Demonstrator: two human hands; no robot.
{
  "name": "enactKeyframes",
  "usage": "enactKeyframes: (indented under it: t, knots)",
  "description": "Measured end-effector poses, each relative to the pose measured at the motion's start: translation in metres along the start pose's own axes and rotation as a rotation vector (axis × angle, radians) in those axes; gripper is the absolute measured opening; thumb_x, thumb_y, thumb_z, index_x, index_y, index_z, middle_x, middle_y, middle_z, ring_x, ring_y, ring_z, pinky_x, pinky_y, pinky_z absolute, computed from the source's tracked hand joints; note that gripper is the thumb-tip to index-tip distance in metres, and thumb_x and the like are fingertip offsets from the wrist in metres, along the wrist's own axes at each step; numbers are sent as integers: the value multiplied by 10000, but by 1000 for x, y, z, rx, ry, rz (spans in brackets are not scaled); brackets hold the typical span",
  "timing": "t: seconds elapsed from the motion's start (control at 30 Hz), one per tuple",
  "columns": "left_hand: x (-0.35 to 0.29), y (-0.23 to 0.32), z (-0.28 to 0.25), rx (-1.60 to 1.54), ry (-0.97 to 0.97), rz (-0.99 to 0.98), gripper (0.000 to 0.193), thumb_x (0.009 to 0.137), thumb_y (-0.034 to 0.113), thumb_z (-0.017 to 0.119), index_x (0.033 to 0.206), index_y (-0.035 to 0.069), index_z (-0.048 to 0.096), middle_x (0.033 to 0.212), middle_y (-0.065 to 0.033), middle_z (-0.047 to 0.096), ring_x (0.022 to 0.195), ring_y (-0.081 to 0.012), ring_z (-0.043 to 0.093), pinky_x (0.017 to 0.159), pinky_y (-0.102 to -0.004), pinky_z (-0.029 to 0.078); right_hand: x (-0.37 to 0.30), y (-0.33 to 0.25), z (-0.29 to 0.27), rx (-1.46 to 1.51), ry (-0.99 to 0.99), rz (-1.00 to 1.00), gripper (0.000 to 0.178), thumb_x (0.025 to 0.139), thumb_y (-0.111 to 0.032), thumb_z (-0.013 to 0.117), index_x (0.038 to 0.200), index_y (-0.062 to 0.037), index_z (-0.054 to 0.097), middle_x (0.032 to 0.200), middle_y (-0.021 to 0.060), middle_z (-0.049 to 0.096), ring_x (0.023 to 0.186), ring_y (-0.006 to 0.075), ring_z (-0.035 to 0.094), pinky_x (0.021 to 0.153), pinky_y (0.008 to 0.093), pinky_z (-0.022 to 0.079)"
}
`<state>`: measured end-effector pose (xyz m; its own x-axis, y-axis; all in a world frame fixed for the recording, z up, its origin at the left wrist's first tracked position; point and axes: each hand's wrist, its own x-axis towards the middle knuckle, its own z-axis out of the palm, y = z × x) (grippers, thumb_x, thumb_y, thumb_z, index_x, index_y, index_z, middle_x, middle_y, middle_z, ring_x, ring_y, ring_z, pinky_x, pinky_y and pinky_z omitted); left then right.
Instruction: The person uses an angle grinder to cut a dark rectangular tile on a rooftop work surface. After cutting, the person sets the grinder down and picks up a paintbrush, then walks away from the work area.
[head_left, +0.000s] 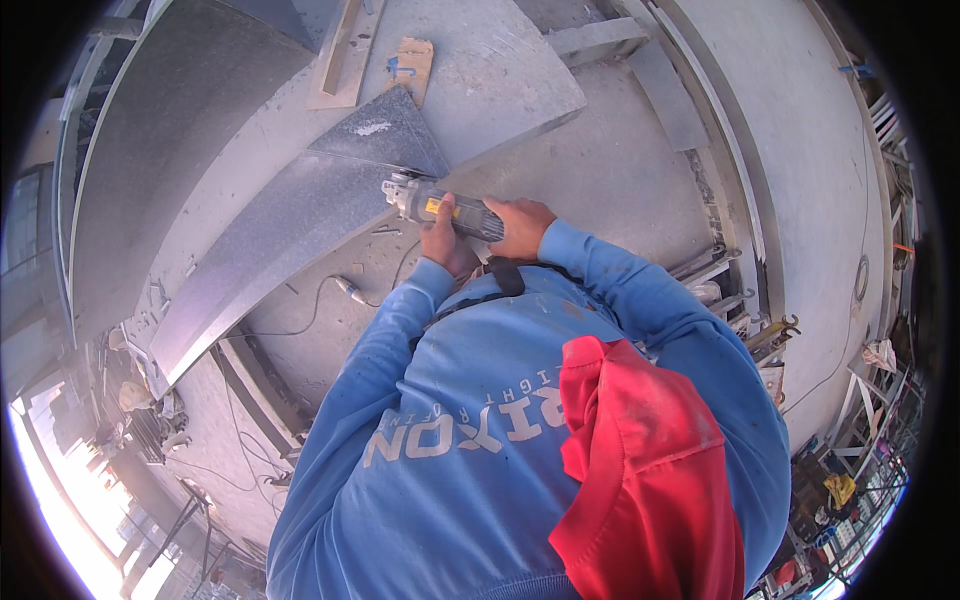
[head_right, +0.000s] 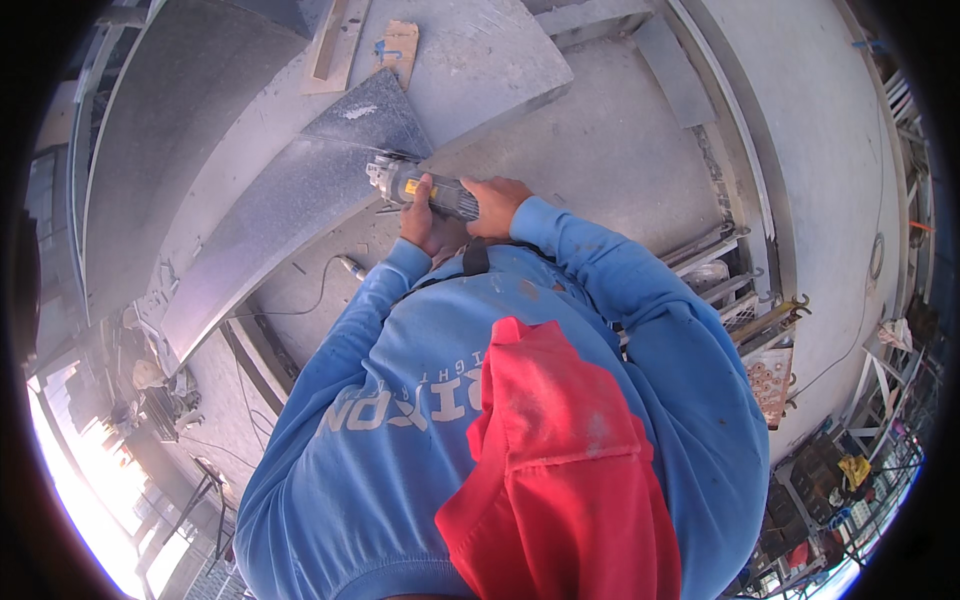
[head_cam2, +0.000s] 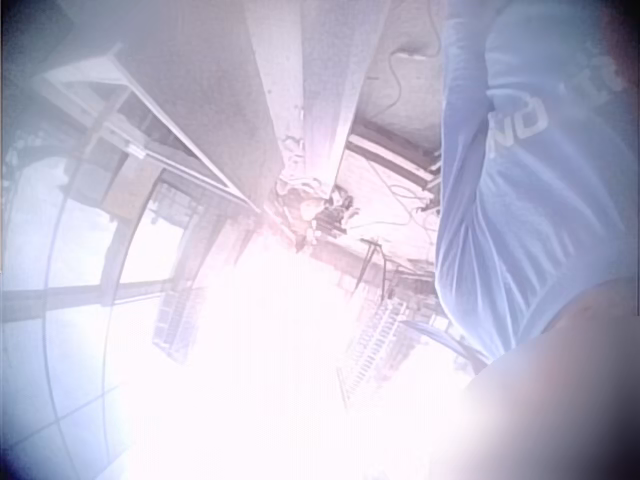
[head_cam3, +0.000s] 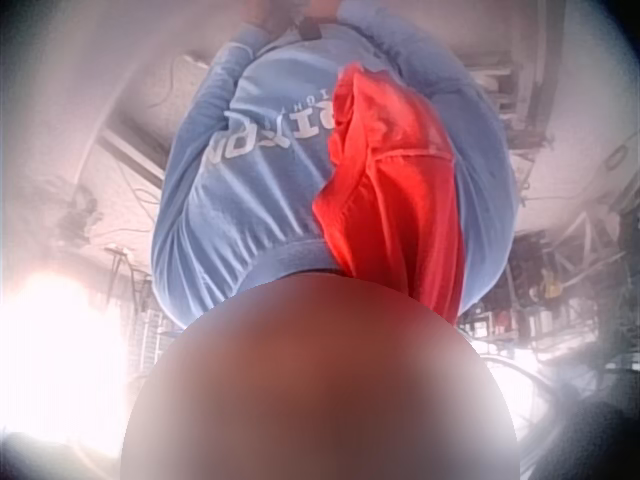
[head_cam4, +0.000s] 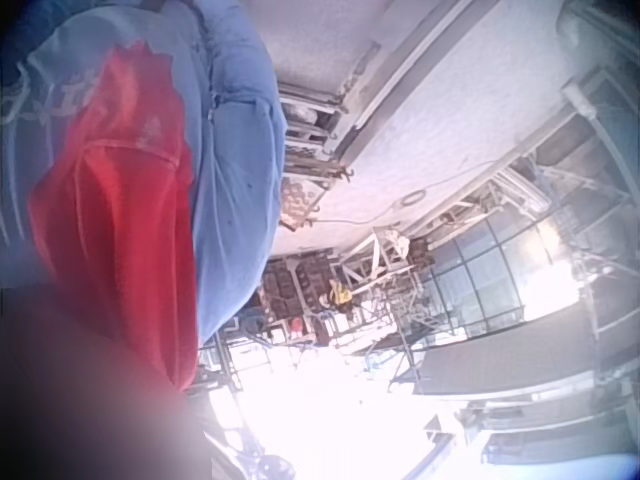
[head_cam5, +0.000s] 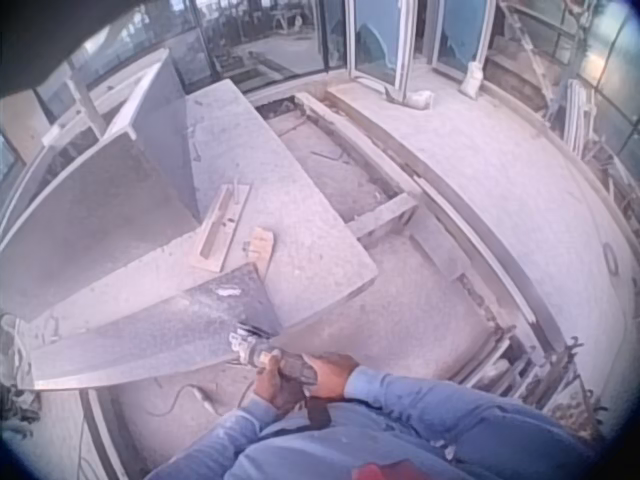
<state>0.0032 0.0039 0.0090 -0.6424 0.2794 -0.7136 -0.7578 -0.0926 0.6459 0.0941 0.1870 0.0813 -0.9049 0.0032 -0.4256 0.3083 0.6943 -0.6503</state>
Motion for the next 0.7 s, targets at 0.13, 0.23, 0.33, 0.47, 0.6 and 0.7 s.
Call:
enactKeyframes:
  t: [0.13,0.23,0.33,0.47,0.6,0.7]
  knots:
    - [21,-10,-14,-2,-16,19,418,1016,315,723,1270,9,596,1164,-96,689,1056,-231,685,964,-399,554,2,0,0,-7,-25,14,833,738,-350,767,1474,-44,525,1135,245,738,1053,419,715,928,508,569]
    - [25,-15,-16,9,-29,27,413,1017,313,721,1273,15,594,1163,-94,688,1055,-228,687,958,-399,556,1,0,1,-9,-13,8,837,740,-350,768,1479,-43,522,1144,248,736,1057,418,714,930,507,569]
    - [17,-12,-12,-47,-35,8,411,1017,319,720,1268,16,598,1153,-91,689,1037,-226,693,938,-398,565,1,1,2,2,6,-4,825,745,-338,782,1468,-35,526,1127,262,731,1050,442,704,923,515,562]
    - [6,-4,-4,-6,-37,-17,406,1020,326,714,1257,15,604,1135,-90,692,1010,-225,699,912,-398,576,1,3,1,-2,7,-11,823,744,-335,791,1463,-34,529,1114,268,731,1044,457,699,917,523,559]
    - [3,-3,0,-43,-38,-3,404,1024,338,705,1257,23,606,1127,-86,695,1004,-223,700,906,-398,578,1,4,0,-5,-12,-3,841,740,-343,781,1476,-34,520,1115,265,732,1043,448,704,919,522,561]
    - [4,-6,0,-68,-45,-15,384,1030,336,694,1260,42,607,1132,-82,696,1013,-226,700,919,-402,576,0,2,-1,-16,-30,7,862,736,-349,760,1496,-33,505,1148,251,732,1061,422,711,935,509,565]
